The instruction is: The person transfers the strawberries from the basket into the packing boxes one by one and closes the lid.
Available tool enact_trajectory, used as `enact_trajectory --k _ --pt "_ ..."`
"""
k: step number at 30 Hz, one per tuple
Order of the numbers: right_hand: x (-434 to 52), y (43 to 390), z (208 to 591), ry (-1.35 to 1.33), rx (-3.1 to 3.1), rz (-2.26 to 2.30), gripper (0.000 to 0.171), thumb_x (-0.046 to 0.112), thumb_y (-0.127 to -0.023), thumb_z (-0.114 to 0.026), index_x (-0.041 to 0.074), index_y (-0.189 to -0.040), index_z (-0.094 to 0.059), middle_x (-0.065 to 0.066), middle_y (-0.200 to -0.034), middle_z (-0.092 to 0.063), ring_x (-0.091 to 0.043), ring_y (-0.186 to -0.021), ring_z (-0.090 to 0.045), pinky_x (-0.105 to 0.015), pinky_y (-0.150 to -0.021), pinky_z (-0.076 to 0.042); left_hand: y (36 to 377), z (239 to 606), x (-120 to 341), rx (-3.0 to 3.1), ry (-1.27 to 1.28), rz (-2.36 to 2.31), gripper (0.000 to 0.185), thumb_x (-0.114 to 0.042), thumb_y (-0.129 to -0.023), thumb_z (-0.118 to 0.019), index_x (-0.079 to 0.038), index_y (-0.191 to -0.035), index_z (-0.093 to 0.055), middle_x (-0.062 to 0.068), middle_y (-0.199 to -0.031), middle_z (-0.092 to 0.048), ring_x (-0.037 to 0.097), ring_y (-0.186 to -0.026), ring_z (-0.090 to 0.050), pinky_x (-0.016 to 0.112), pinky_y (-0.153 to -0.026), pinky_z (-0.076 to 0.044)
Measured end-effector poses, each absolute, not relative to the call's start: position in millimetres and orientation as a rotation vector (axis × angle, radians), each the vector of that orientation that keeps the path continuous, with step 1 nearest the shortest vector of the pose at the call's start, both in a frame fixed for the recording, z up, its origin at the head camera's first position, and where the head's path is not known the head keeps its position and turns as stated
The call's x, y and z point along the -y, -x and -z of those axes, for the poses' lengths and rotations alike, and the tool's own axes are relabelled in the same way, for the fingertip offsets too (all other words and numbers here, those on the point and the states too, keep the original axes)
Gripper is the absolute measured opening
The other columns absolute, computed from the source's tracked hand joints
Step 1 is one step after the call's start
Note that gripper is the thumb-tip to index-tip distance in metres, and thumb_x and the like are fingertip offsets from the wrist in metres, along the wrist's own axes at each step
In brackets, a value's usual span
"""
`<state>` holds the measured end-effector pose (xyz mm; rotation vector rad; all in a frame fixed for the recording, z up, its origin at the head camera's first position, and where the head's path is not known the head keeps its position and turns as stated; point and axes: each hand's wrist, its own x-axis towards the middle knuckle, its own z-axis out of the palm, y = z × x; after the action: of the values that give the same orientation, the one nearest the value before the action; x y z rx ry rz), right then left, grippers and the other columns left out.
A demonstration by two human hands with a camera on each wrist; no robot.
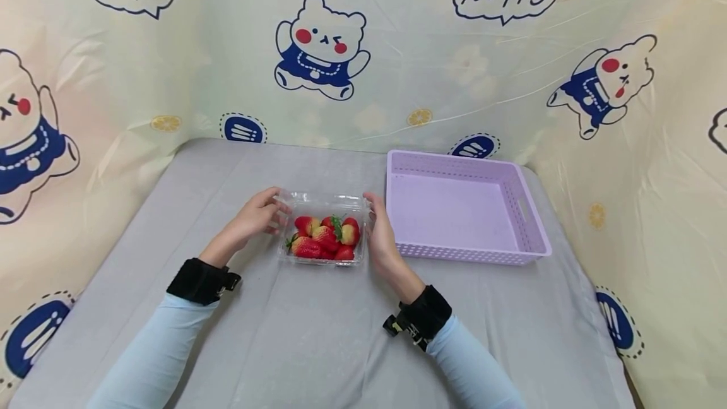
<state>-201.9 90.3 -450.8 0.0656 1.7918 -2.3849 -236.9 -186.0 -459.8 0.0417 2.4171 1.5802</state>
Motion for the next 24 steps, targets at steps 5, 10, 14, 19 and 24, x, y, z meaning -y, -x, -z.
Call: enact_trajectory --k 5,10,14,19,24 --pt "-97.4 192.9 446.2 -0.006 -1.879 2.253 0.057 0.032 -0.115 -0.029 -0.003 -0.16 -0.033 -0.018 -0.171 -0.02 -0.033 -0.159 -0.01 -0.053 -0.125 -0.016 227.5 455.4 190.6 -2.393 -0.057 -1.566 0.048 -0.018 -0.113 -0.032 0.0 -0.154 -0.047 0.029 -0.131 -0.058 0.036 -0.089 -0.067 0.044 -0.074 -0.059" --pt "-102.1 180.9 447.6 0.023 -2.045 2.031 0.055 0.022 -0.113 -0.04 0.002 -0.164 -0.03 -0.02 -0.172 -0.018 -0.034 -0.158 -0.015 -0.055 -0.123 -0.022 215.3 453.7 194.3 -2.496 -0.168 -1.41 0.052 -0.03 -0.115 -0.034 -0.002 -0.159 -0.043 0.025 -0.122 -0.061 0.037 -0.093 -0.067 0.044 -0.073 -0.057" --pt "-103.5 171.8 450.9 0.055 -2.092 1.98 0.058 0.013 -0.109 -0.048 0.002 -0.164 -0.031 -0.025 -0.17 -0.019 -0.037 -0.157 -0.018 -0.058 -0.12 -0.028 203.2 452.2 197.1 -2.553 -0.235 -1.317 0.053 -0.022 -0.112 -0.044 -0.001 -0.16 -0.041 0.023 -0.115 -0.064 0.031 -0.081 -0.064 0.039 -0.069 -0.055" --pt "-106.7 165.2 454.3 0.067 -2.098 1.974 0.065 0.006 -0.104 -0.053 0.003 -0.165 -0.031 -0.028 -0.169 -0.019 -0.041 -0.156 -0.019 -0.057 -0.12 -0.029 188.8 448.5 198.8 -2.567 -0.36 -1.267 0.054 -0.014 -0.11 -0.052 0.006 -0.158 -0.039 0.023 -0.115 -0.067 0.029 -0.083 -0.065 0.037 -0.07 -0.053" --pt "-108.5 158.2 458.1 0.027 -2.149 1.925 0.068 0.001 -0.098 -0.056 0.004 -0.163 -0.035 -0.031 -0.161 -0.034 -0.044 -0.148 -0.034 -0.058 -0.114 -0.038 178.2 447.9 197.8 -2.542 -0.388 -1.255 0.059 -0.008 -0.107 -0.054 0.008 -0.159 -0.035 0.024 -0.119 -0.068 0.029 -0.09 -0.067 0.036 -0.07 -0.052"
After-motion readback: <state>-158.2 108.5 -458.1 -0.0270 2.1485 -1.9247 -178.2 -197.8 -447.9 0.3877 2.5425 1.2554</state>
